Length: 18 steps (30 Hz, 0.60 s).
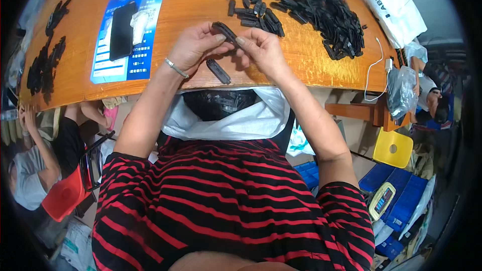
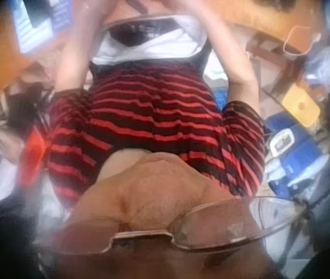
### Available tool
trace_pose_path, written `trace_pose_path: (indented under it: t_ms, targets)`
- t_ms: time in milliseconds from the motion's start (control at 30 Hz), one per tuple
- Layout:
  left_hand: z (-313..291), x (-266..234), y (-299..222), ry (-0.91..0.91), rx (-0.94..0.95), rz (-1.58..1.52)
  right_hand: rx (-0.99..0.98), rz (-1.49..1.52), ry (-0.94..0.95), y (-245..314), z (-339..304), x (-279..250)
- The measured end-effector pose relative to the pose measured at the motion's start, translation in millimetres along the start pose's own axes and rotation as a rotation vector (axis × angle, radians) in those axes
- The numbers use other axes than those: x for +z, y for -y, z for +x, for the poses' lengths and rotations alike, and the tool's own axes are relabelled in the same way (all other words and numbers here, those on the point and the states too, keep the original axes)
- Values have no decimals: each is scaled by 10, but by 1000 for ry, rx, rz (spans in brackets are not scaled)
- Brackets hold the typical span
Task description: The person assembles plastic components by fitting parts together by hand and stacks the assembled pieces on the table.
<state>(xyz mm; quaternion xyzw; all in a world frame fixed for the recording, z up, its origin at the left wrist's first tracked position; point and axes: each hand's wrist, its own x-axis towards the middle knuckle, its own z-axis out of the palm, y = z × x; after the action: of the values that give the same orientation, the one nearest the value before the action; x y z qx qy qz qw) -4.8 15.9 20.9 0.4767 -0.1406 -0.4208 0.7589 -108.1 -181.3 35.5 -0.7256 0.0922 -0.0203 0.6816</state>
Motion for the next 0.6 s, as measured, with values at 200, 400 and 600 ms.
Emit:
trace_pose_path:
  t_ms: [200,400,600]
  targets:
    - [-11,-45,-92,-73,-25,314,144,-195,99,-6,104,-196]
    - [64,-33,101,-242,106,692,213,-285,106,-34,199,-177]
    - [75,-76,205,-300,121,839,177,-347,100,-157,264,-139]
